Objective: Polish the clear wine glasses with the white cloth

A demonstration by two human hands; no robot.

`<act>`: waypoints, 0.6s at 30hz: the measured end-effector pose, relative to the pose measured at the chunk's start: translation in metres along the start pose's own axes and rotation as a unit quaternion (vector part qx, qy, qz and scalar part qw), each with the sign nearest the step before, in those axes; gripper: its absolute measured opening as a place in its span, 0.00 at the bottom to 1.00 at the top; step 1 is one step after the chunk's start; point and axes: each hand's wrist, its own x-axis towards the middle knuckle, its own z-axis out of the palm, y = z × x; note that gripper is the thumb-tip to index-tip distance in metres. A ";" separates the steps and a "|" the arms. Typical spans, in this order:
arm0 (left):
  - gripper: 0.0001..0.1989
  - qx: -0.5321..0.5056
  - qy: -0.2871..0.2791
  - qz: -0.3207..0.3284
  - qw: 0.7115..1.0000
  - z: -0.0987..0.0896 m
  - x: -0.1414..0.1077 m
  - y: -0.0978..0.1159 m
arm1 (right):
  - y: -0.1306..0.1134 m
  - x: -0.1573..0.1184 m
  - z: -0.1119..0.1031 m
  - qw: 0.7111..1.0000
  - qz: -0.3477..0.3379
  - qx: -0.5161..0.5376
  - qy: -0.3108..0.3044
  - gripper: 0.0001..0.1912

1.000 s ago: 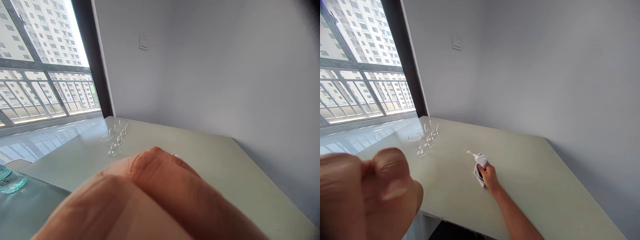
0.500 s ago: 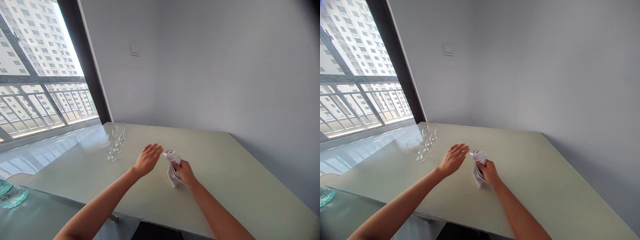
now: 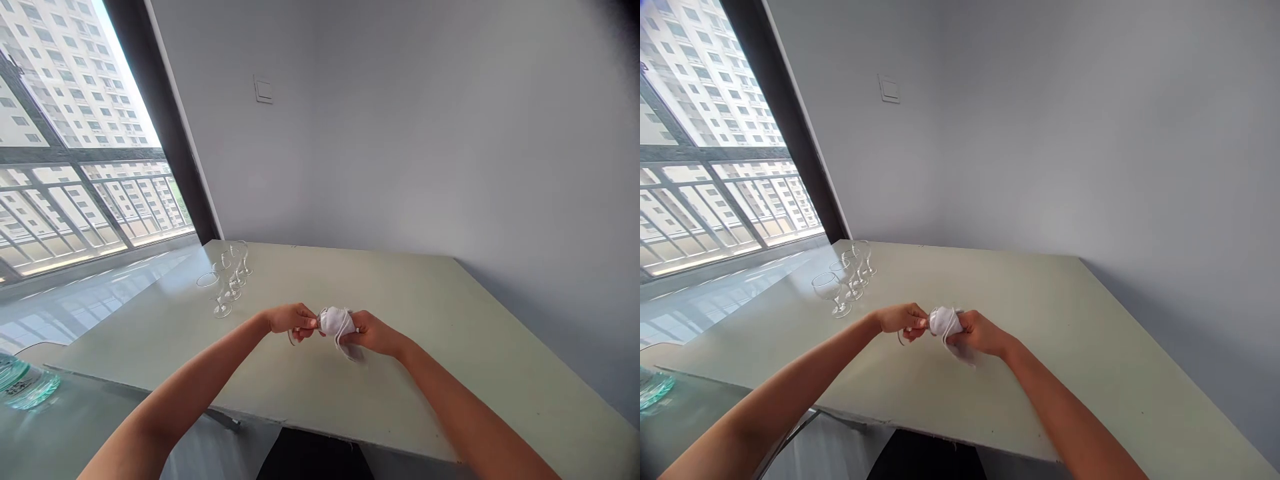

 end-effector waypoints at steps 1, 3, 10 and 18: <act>0.28 -0.030 -0.031 -0.007 0.999 0.000 -0.002 0.002 | -0.002 -0.001 -0.001 1.000 0.005 0.013 -0.014 0.07; 0.28 0.005 0.001 -0.011 1.000 0.004 -0.001 0.007 | 0.001 -0.001 -0.001 0.998 0.034 0.052 0.000 0.09; 0.18 0.486 0.352 0.068 0.797 0.026 0.018 0.015 | 0.017 0.009 0.012 0.931 0.115 0.289 0.191 0.17; 0.22 0.095 0.151 0.006 0.984 0.003 -0.001 0.021 | -0.001 -0.006 0.002 0.994 -0.024 -0.104 0.035 0.08</act>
